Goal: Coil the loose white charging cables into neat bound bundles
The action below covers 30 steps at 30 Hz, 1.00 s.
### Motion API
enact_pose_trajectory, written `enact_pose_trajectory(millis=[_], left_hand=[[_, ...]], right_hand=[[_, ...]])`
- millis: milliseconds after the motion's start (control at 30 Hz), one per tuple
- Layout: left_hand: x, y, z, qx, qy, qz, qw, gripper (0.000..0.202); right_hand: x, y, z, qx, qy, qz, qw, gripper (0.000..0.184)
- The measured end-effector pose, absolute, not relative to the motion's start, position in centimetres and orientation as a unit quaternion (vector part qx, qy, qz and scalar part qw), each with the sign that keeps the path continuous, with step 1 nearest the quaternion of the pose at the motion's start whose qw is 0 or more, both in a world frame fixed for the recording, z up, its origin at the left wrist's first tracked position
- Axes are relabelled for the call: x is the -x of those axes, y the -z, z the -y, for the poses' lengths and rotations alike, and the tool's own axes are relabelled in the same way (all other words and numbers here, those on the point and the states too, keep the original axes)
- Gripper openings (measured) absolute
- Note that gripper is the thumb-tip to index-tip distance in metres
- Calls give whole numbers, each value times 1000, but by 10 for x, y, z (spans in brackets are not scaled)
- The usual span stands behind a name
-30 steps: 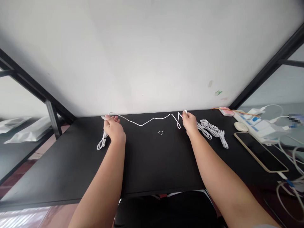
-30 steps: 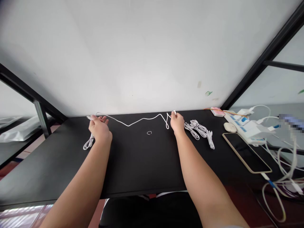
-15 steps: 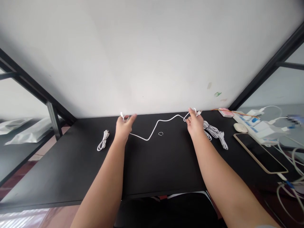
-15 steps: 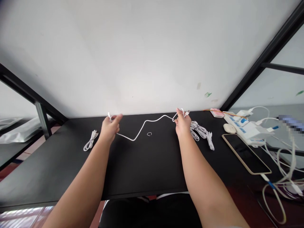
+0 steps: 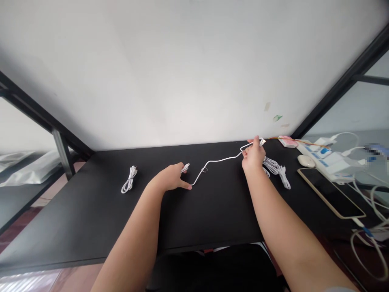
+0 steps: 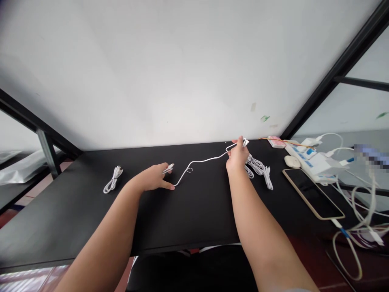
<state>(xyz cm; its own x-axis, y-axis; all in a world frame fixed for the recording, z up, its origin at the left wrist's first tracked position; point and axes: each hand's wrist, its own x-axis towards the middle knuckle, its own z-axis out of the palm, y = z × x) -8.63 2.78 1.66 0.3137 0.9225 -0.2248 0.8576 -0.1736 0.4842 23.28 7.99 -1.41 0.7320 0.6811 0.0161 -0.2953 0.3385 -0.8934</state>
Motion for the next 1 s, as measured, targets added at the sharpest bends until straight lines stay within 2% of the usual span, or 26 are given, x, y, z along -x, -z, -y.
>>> enact_pose_trajectory(millis=[100,233,333,433,567,633,700,767,867,933,1000], left_hand=[[87,-18,-27,-766,-39,-556,322,25],[88,-15,-26,-768,-58,-501,395,14],[87,-12,-28,-771,-83,-484,406,16],[83,-9,-31,-768,-144,-499,374,20],[72,-3,-37,-707,-280,-567,316,20],[66,0,-39,-654,-371,-581,312,27],[61,2,-39,-594,-441,-572,355,36],[55,3,-39,-526,-484,-526,461,41],[49,3,-37,-437,-529,-418,596,37],[46,6,-36,-425,-545,-379,615,41],[43,10,-35,-450,-539,-384,600,54]], right_hand=[[-230,16,-80,489,-304,210,790,42],[-225,16,-80,492,-305,223,784,41],[-221,17,-80,490,-322,229,778,42],[-216,19,-81,506,-327,233,764,43],[-208,19,-81,517,-365,247,734,42],[-203,17,-79,523,-414,258,699,40],[-197,15,-75,528,-452,283,661,37],[-190,14,-71,512,-476,318,640,34],[-173,15,-63,491,-510,349,614,32],[-159,16,-57,487,-529,365,591,35],[-147,19,-51,476,-542,402,564,38]])
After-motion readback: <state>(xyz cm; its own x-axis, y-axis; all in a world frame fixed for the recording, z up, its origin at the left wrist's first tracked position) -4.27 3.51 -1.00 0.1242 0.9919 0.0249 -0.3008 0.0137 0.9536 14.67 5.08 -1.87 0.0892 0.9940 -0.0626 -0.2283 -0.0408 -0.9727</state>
